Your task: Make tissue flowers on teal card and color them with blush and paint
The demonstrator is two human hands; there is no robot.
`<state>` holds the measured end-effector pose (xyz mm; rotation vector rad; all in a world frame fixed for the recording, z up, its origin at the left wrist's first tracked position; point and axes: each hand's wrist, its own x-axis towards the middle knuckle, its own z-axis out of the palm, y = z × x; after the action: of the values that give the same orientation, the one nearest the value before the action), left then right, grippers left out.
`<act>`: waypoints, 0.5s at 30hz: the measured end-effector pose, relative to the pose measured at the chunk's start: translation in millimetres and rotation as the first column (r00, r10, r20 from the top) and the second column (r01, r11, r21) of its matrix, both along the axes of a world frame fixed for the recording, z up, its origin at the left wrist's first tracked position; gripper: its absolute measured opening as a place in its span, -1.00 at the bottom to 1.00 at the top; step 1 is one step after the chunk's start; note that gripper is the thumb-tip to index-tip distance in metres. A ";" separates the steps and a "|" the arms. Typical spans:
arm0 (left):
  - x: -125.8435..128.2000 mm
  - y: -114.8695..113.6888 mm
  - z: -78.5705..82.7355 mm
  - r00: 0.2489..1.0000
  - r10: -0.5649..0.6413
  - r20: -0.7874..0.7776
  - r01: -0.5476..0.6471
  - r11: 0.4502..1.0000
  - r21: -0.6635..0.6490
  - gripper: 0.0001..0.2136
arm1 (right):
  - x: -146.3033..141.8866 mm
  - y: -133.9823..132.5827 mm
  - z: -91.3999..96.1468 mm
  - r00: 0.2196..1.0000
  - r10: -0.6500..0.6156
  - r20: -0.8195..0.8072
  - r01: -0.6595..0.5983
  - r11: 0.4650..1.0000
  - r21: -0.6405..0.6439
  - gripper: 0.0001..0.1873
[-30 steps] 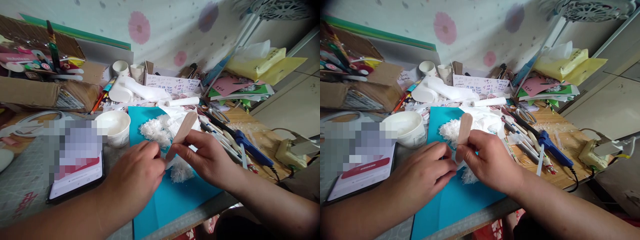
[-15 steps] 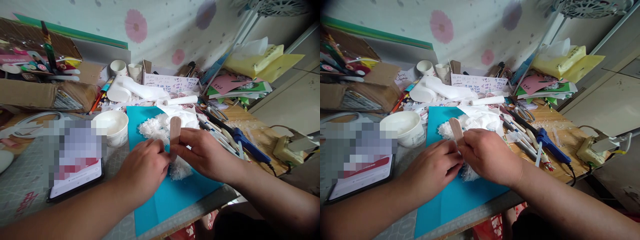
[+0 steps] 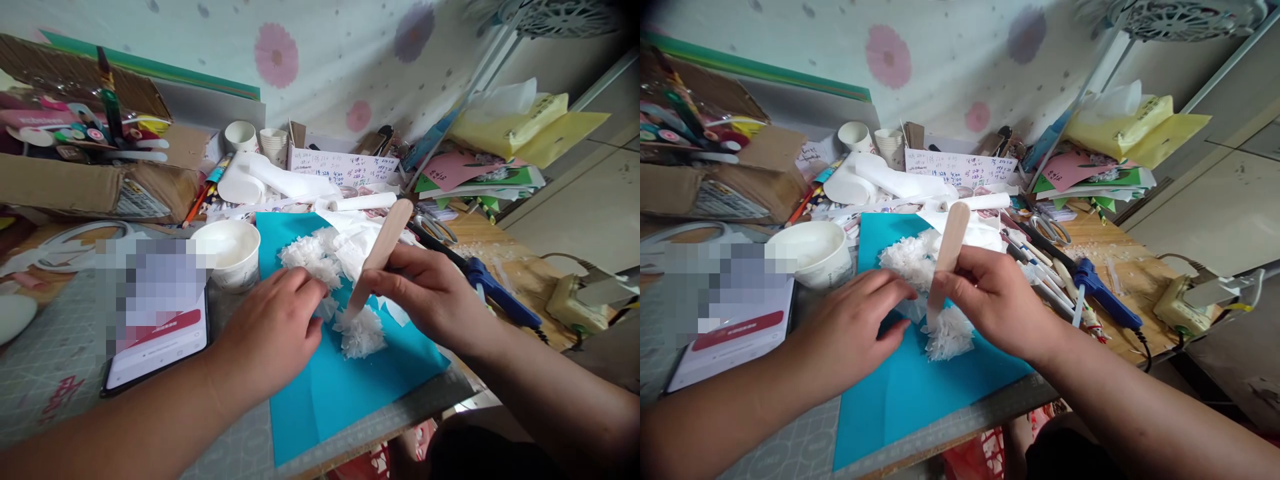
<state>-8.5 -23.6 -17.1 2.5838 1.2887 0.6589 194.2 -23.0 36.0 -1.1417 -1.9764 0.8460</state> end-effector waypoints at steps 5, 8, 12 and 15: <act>1.7 3.4 -1.4 0.998 -0.019 -0.059 0.018 1.000 -0.020 -0.84 | -6.1 -4.3 -3.9 0.980 0.099 0.174 -0.106 0.994 0.030 -0.81; 0.8 6.6 -1.8 0.994 -0.047 -0.095 0.046 0.999 -0.018 -0.94 | -6.5 -1.3 -7.5 0.975 0.039 0.220 -0.059 0.995 0.084 -0.80; -2.3 9.2 -1.2 0.987 -0.069 -0.143 0.066 0.998 -0.024 -0.85 | -3.5 4.9 -9.1 0.974 -0.052 0.221 0.042 0.998 0.051 -0.79; -4.1 9.5 1.0 0.988 -0.076 -0.131 0.069 0.996 -0.057 -0.84 | -0.9 8.0 -9.5 0.983 -0.073 0.169 0.078 0.997 -0.025 -0.82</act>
<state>-12.7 -14.1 -16.1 2.6570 1.2238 0.4409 193.3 -15.0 26.5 -1.3358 -2.0469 0.7654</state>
